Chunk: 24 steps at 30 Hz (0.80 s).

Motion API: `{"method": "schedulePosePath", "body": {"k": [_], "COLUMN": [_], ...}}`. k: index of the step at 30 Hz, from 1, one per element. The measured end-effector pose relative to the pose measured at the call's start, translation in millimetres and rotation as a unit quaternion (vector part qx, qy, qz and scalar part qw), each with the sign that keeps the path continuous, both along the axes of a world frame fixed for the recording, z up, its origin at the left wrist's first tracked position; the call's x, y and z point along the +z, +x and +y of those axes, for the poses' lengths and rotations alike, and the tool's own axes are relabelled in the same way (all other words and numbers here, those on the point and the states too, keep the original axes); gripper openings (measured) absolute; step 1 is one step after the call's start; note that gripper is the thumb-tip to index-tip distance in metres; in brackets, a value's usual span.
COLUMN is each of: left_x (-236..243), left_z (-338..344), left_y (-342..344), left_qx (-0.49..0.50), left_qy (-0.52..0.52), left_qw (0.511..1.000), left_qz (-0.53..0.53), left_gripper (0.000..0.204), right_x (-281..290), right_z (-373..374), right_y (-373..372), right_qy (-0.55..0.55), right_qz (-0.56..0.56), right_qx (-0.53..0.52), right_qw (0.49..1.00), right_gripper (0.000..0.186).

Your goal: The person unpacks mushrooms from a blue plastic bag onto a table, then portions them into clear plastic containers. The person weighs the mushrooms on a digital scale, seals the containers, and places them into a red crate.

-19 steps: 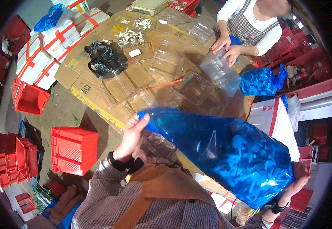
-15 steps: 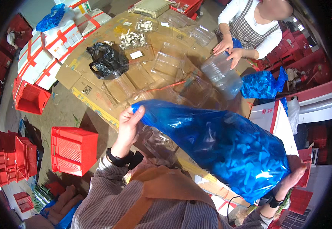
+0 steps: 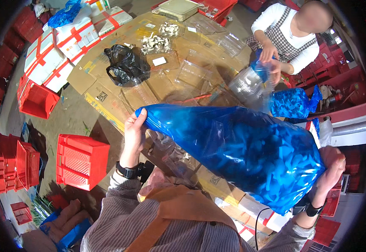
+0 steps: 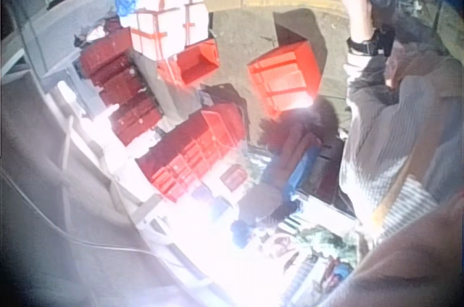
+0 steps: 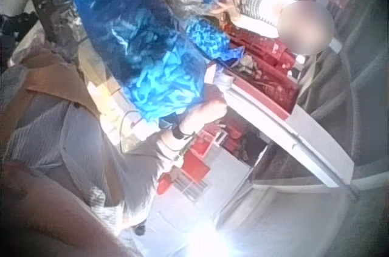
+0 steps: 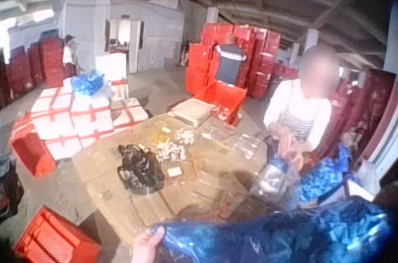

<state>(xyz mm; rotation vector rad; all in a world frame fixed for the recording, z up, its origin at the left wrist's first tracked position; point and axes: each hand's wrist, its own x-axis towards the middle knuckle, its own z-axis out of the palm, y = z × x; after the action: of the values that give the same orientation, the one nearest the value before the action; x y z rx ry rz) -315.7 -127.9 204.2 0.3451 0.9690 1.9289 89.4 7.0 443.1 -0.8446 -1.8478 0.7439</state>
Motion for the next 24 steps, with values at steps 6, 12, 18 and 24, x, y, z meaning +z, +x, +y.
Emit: {"method": "schedulePosePath", "body": {"k": [6, 12, 18, 24], "left_x": [-13.6, -21.4, -31.5, -14.4], "left_z": [0.5, -7.8, 3.2, 5.1], "left_y": [-5.7, -3.6, -8.5, 4.2], "left_qx": [0.018, 0.002, -0.020, 0.010], "left_qy": [-0.027, -0.047, -0.043, -0.014], "left_qw": [0.998, 0.995, 0.998, 1.000], "left_qz": [-0.045, -0.085, -0.046, 0.022], "left_gripper": [0.021, 0.018, 0.017, 0.017], "right_x": [19.4, 18.5, 16.6, 4.2], "right_z": [4.9, -2.4, 1.8, -15.0], "right_y": [-25.9, -34.2, -14.7, 14.1], "right_qy": [-0.024, 0.040, -0.031, 0.037], "right_qz": [-0.028, 0.041, -0.017, -0.008], "right_qx": [0.042, -0.076, 0.072, -0.063], "right_qw": [0.998, 0.995, 0.997, 0.997], "right_gripper": [0.047, 0.046, 0.045, 0.043]}}
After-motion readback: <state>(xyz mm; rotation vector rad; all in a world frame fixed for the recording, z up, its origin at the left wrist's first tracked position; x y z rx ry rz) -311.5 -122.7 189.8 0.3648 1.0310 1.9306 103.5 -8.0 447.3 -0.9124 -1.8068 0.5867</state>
